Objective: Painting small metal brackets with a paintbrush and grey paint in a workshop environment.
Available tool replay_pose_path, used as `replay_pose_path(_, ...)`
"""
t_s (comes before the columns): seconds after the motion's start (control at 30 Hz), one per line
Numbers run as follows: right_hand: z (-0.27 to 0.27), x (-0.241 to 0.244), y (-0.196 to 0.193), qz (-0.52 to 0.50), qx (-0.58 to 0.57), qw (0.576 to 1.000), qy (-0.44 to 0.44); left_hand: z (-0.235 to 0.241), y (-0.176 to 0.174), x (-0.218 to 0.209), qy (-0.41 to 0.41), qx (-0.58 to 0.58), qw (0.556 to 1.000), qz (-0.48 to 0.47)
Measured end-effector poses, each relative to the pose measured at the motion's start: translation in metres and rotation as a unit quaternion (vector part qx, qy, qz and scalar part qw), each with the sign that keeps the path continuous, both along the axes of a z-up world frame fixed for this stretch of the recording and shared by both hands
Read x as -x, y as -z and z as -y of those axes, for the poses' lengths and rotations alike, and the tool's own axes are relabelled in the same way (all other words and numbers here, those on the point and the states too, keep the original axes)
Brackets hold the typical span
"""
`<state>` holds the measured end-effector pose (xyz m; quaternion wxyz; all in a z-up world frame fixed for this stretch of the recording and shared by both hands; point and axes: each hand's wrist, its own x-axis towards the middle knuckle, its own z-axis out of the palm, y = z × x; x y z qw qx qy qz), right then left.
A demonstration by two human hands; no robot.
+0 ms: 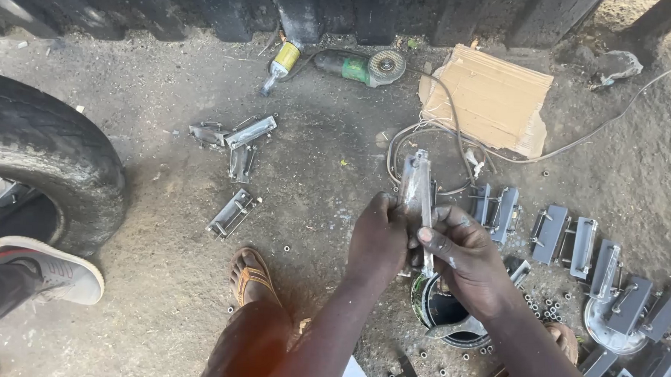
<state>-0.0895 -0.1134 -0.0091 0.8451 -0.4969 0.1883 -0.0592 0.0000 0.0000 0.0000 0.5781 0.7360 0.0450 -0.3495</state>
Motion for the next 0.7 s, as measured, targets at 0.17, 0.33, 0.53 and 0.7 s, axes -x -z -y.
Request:
replay_pose_path(0.17, -0.009, 0.0, -0.017, -0.023, 0.036, 0.999, 0.012, -0.006, -0.02, -0.003, -0.006, -0.022, 0.999, -0.029)
replay_pose_path(0.33, -0.008, -0.003, -0.019, -0.046, 0.087, 0.995, -0.001, -0.009, -0.011, -0.01, -0.033, -0.048, 0.998, -0.024)
replay_pose_path(0.53, -0.003, 0.002, 0.006, -0.092, 0.148, 0.985, -0.011, -0.005, 0.038, -0.025, -0.102, 0.026, 0.994, -0.021)
replay_pose_path(0.7, -0.002, 0.009, 0.025, -0.151, 0.202, 0.967, -0.041, -0.01, 0.017, -0.025, -0.119, 0.033, 0.992, -0.012)
